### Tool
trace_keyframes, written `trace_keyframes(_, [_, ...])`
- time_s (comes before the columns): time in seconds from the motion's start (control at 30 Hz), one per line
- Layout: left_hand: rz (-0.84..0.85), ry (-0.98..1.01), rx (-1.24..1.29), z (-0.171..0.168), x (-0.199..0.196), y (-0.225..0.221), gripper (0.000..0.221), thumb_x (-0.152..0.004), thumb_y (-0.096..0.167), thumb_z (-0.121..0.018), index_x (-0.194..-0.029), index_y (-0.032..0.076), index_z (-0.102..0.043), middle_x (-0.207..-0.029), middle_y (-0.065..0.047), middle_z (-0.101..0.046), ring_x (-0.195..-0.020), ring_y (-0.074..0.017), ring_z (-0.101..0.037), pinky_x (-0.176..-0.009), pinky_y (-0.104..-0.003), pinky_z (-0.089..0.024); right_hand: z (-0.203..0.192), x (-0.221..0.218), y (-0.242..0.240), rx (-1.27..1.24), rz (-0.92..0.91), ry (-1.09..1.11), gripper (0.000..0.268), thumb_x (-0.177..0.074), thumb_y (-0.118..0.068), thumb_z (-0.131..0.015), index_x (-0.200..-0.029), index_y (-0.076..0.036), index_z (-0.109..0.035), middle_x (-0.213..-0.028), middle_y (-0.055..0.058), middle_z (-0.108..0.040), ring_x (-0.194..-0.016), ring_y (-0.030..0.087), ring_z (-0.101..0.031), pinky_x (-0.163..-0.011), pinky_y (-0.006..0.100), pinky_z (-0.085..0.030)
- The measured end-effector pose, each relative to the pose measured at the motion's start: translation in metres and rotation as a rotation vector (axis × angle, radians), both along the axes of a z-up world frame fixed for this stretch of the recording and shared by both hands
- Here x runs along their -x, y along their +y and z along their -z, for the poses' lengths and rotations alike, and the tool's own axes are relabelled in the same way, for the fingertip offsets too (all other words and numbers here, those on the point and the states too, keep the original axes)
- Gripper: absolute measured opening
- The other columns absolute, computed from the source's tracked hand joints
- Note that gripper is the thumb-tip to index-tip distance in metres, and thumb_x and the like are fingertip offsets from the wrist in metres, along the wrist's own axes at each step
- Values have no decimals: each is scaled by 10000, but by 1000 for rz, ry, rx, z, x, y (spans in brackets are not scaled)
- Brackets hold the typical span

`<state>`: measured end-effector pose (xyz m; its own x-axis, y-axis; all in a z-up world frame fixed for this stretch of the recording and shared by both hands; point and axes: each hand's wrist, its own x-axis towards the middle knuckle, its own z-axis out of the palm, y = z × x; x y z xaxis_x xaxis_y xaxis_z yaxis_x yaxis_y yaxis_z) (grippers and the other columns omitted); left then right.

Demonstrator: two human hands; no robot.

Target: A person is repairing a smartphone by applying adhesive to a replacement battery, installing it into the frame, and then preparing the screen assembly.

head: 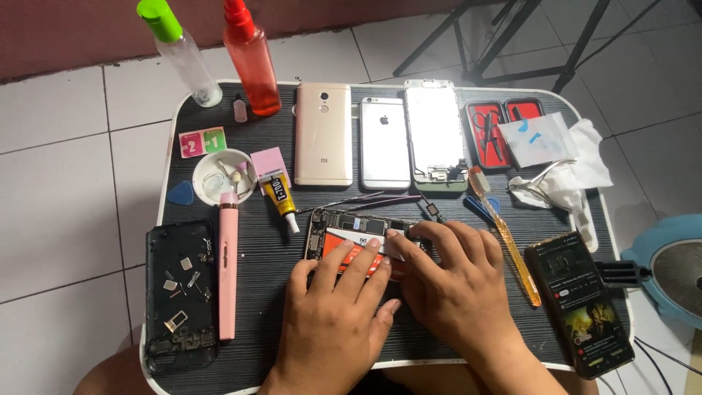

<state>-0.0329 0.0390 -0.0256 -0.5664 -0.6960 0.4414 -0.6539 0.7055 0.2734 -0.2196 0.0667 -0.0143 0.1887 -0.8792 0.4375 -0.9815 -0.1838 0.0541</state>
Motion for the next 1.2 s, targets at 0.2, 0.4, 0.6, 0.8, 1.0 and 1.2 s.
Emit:
trace_keyframes(0.2, [2, 0, -13, -1, 0, 0, 459, -811, 431, -736, -1198, 185, -712, -1397, -33, -644, -1216, -267, -551, -926, -493, -388, -9, -7, -3, 56, 0, 110, 299, -935, -381, -677, -1223, -305, -688, -1174, -32, -658, -1054, 224, -616, -928, 414, -420])
trace_keyframes(0.4, [18, 11, 2, -1, -1, 0, 375, -775, 378, -735, -1098, 187, -718, -1380, -24, -660, -1207, -284, -569, -917, -496, -392, -10, -17, 3, 105, 69, 436, 308, -988, -309, -547, -1287, -286, -620, -1234, -33, -638, -1098, 194, -610, -953, 382, -418])
trace_keyframes(0.6, [13, 5, 2, -2, -1, -1, 354, -763, 362, -726, -1065, 178, -714, -1352, -30, -665, -1209, -276, -561, -918, -499, -388, -12, -17, 0, 103, 25, 463, 315, -999, -302, -522, -1292, -241, -620, -1210, -18, -622, -1086, 196, -593, -926, 379, -439])
trace_keyframes(0.8, [-1, 4, -2, -1, -1, -1, 392, -747, 371, -750, -1093, 192, -715, -1393, -13, -654, -1232, -273, -557, -937, -512, -391, -15, -10, -4, 99, -25, 373, 301, -989, -366, -585, -1266, -258, -631, -1204, -29, -631, -1058, 197, -615, -908, 375, -433])
trace_keyframes(1.0, [6, 14, -4, 1, -2, 1, 399, -765, 386, -752, -1107, 182, -718, -1410, -24, -643, -1222, -276, -558, -934, -517, -389, -15, -13, -3, 53, -31, 395, 313, -983, -308, -572, -1282, -233, -627, -1214, -32, -625, -1093, 195, -608, -914, 358, -463])
trace_keyframes(1.2, [7, 26, -11, -1, -2, 1, 424, -762, 398, -772, -1123, 181, -728, -1401, -23, -650, -1220, -274, -560, -922, -501, -395, -12, -9, -3, 87, -60, 333, 293, -986, -320, -573, -1250, -216, -644, -1184, -28, -651, -1061, 198, -626, -895, 361, -451])
